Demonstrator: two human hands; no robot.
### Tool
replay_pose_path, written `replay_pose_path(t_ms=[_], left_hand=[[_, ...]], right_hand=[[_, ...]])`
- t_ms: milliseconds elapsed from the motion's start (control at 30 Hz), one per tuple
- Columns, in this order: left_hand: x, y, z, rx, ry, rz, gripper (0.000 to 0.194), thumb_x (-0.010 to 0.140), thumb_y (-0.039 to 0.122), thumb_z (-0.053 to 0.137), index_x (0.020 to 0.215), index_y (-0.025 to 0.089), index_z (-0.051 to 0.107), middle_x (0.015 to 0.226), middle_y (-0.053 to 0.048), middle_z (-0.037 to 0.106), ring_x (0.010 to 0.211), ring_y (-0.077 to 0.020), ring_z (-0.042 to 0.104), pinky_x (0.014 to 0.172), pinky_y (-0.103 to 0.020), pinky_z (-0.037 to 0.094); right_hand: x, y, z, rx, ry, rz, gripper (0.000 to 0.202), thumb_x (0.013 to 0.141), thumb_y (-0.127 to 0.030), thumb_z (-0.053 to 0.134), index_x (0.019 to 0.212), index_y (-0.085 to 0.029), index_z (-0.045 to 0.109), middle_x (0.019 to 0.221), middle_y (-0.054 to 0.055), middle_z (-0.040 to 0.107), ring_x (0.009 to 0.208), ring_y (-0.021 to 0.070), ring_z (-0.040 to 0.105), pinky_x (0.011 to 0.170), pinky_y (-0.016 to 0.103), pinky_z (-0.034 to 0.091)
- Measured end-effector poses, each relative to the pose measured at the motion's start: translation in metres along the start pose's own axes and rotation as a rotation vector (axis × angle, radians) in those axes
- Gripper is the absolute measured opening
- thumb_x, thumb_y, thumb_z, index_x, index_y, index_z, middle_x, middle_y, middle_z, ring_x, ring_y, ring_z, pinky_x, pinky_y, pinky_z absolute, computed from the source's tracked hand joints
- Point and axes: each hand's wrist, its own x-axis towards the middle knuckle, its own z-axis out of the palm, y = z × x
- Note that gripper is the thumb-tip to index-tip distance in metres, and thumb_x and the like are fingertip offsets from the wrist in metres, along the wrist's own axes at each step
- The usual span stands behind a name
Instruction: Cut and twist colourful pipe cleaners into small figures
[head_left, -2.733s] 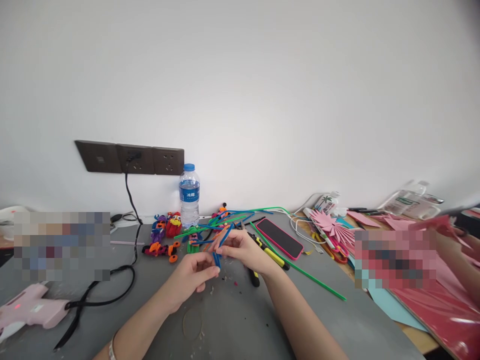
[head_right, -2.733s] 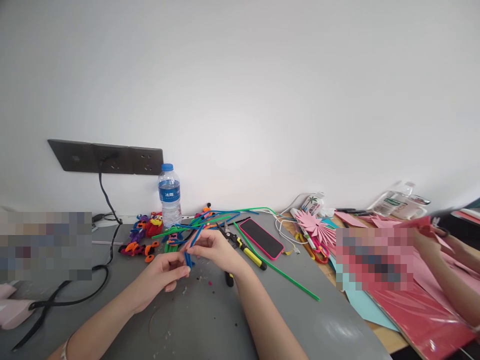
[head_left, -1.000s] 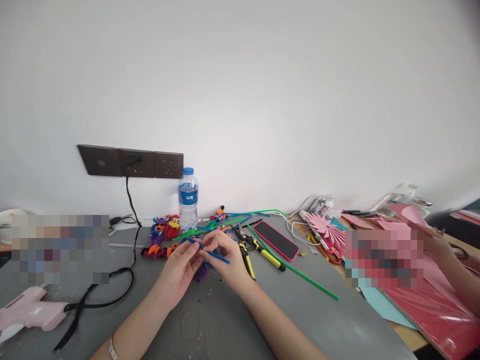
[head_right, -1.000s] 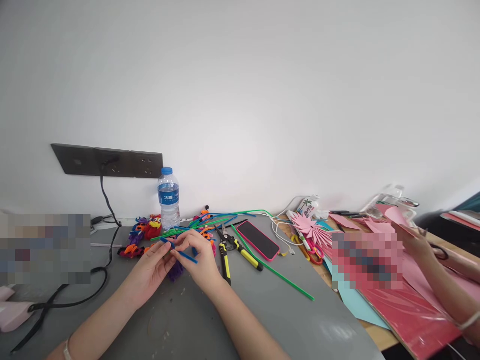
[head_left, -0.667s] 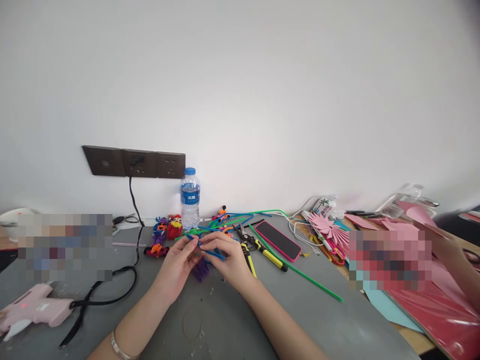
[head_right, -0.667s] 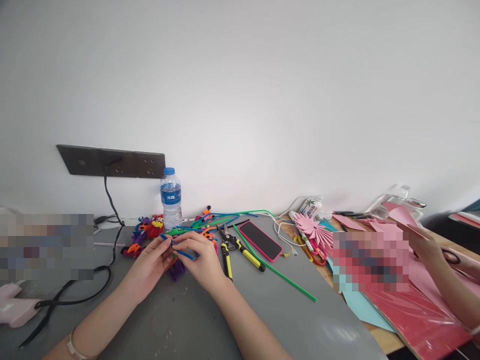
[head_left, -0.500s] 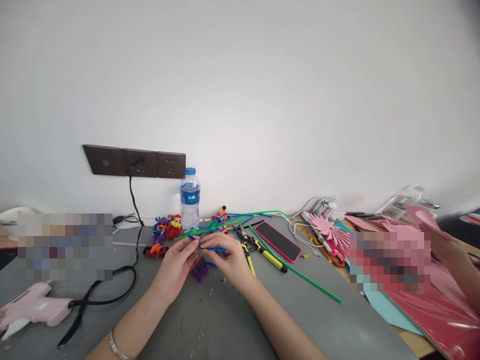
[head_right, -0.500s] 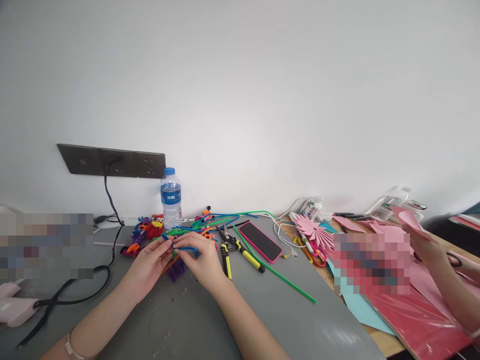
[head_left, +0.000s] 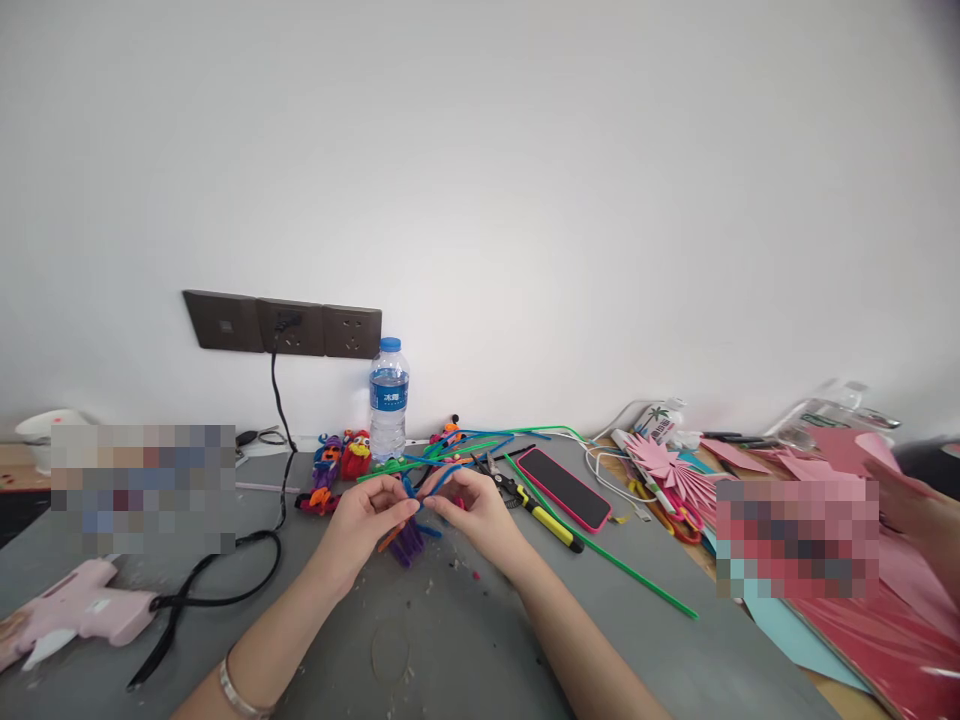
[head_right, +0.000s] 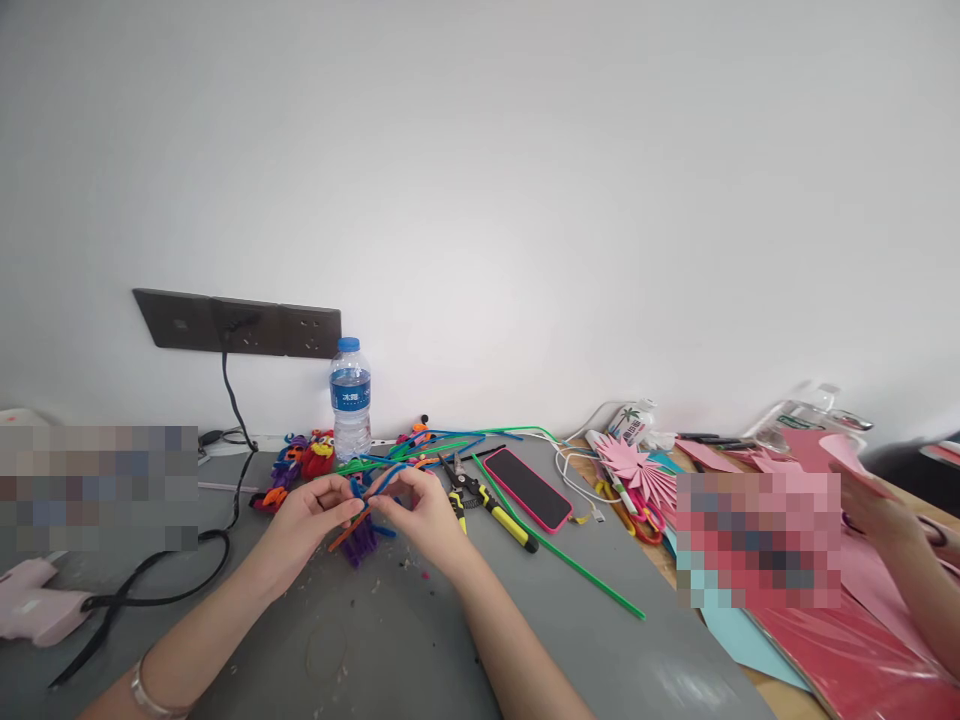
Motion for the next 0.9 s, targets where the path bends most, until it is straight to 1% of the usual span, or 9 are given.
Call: replay_pose_path(t_ms=[67,167,233,333,433,633,767,900], left_hand=[[0.0,0.002,-0.001,0.063,-0.067,-0.003,0.024,0.065,0.033,0.081,0.067,0.017,0.063,0.059,0.003,0.056,0.056,-0.0102,0.048,0.053,-0.019,0.035],[-0.001,0.005,0.0,0.135,-0.141,-0.006,0.023,0.062,0.033,0.081,0.063,0.017,0.065,0.056,0.003,0.056,0.052,-0.0111,0.047,0.05,-0.021,0.033],[-0.002,0.008,0.001,0.172,-0.162,-0.005,0.022,0.061,0.032,0.081,0.062,0.017,0.066,0.056,0.002,0.058,0.052,-0.0117,0.048,0.05,-0.021,0.034],[-0.002,0.009,0.002,0.198,-0.174,-0.017,0.02,0.061,0.032,0.08,0.062,0.017,0.067,0.057,0.001,0.059,0.053,-0.0123,0.05,0.052,-0.022,0.037],[-0.002,0.01,0.002,0.197,-0.17,-0.035,0.02,0.061,0.032,0.079,0.063,0.017,0.067,0.059,0.001,0.06,0.054,-0.0122,0.051,0.053,-0.022,0.039],[-0.003,0.011,0.0,0.21,-0.199,-0.101,0.024,0.063,0.036,0.078,0.064,0.016,0.066,0.057,0.002,0.056,0.05,-0.0107,0.048,0.052,-0.022,0.038],[-0.001,0.008,-0.003,0.232,-0.177,-0.082,0.027,0.064,0.04,0.077,0.067,0.015,0.065,0.058,0.003,0.055,0.047,-0.0091,0.045,0.049,-0.022,0.033],[0.0,0.004,-0.003,0.245,-0.16,-0.085,0.03,0.065,0.042,0.077,0.069,0.015,0.065,0.058,0.005,0.052,0.044,-0.0069,0.04,0.046,-0.021,0.03]], right_hand=[[0.0,-0.001,-0.002,0.002,-0.043,0.002,0.019,0.078,-0.037,0.071,0.077,-0.019,0.066,0.08,0.003,0.067,0.074,0.0172,0.061,0.071,0.031,0.05],[-0.001,0.0,-0.006,0.037,-0.14,0.015,0.02,0.078,-0.038,0.072,0.078,-0.019,0.064,0.077,0.001,0.064,0.071,0.0153,0.058,0.068,0.029,0.049],[-0.002,0.001,-0.009,0.057,-0.187,0.022,0.02,0.079,-0.037,0.072,0.079,-0.019,0.063,0.078,0.001,0.062,0.071,0.0148,0.057,0.069,0.029,0.049],[-0.002,0.004,-0.011,0.083,-0.219,0.041,0.018,0.079,-0.036,0.071,0.081,-0.019,0.064,0.081,0.001,0.062,0.073,0.0145,0.056,0.071,0.029,0.049],[-0.002,0.006,-0.011,0.142,-0.222,0.068,0.02,0.077,-0.036,0.073,0.08,-0.019,0.064,0.081,0.001,0.061,0.072,0.0142,0.056,0.071,0.029,0.048],[0.001,0.008,-0.006,0.226,-0.222,0.107,0.027,0.072,-0.039,0.078,0.072,-0.017,0.061,0.077,0.0,0.061,0.071,0.0135,0.055,0.068,0.027,0.046],[0.003,0.016,-0.003,0.263,-0.184,0.134,0.029,0.071,-0.039,0.079,0.072,-0.017,0.06,0.075,0.0,0.059,0.069,0.0127,0.055,0.066,0.026,0.045],[0.003,0.021,0.001,0.298,-0.166,0.141,0.028,0.072,-0.038,0.078,0.076,-0.018,0.058,0.078,0.0,0.059,0.072,0.0129,0.055,0.069,0.026,0.045]])
